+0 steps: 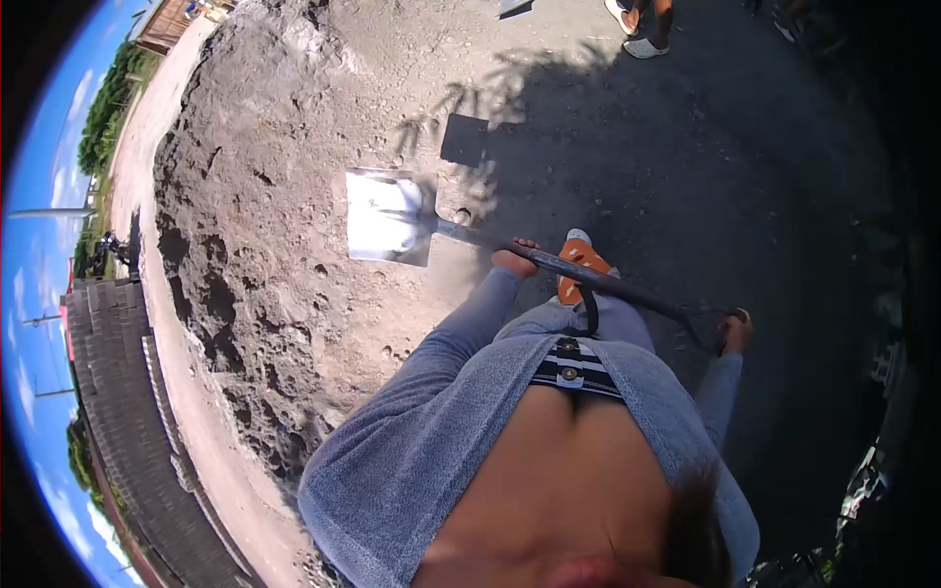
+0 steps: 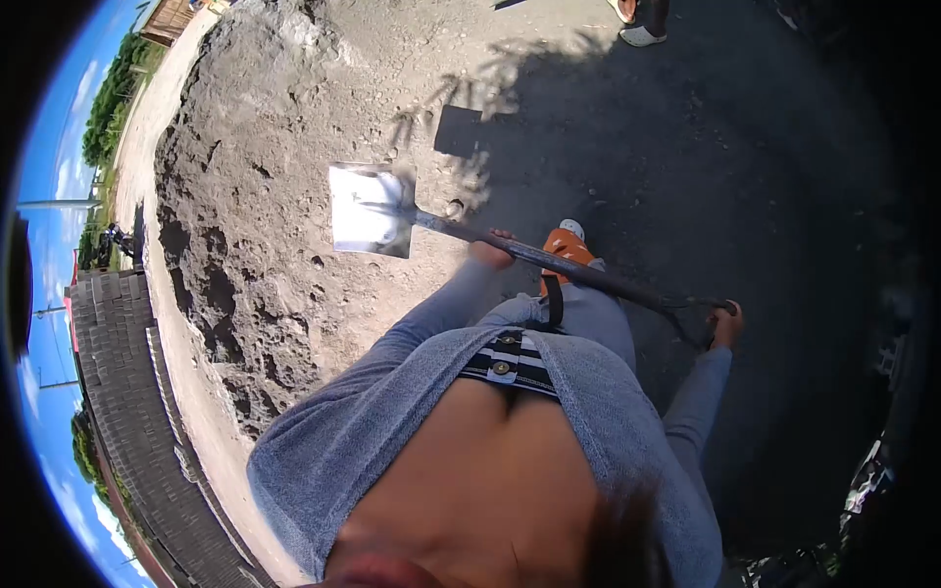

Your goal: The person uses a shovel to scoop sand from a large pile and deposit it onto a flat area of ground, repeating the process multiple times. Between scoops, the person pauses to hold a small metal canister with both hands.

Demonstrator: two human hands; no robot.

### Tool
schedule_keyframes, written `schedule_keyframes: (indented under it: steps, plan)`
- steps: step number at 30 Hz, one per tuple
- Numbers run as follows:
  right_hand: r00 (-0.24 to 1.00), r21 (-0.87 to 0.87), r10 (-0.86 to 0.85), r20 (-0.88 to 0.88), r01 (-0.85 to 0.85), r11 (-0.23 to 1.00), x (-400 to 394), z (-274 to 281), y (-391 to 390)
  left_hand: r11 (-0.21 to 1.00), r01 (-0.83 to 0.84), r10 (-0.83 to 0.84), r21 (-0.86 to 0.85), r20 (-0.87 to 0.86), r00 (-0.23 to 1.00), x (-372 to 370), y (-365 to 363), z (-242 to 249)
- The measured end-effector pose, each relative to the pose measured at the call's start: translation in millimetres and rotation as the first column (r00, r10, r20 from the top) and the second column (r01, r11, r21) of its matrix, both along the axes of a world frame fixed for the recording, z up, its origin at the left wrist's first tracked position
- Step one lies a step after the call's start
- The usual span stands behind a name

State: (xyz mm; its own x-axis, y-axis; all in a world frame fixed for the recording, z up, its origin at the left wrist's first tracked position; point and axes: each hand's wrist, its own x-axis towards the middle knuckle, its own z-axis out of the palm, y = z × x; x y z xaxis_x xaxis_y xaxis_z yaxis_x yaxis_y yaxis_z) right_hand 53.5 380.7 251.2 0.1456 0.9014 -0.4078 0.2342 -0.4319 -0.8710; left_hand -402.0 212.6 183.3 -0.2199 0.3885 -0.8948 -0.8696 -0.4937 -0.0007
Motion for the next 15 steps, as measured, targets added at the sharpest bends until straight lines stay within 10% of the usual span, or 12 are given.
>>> schedule_keyframes:
  steps: [10,15]
  plan:
    - [0.860,-0.251,0.479,-0.178,-0.510,0.823,-280,-47,13,0.910,-0.378,0.386,0.169,-0.015,0.923,-204,-166,-48]
    - [0.651,-0.321,0.701,-0.292,-0.757,0.569,-538,-88,-36,0.653,-0.754,0.756,-0.074,0.001,0.655,-306,-347,-86]
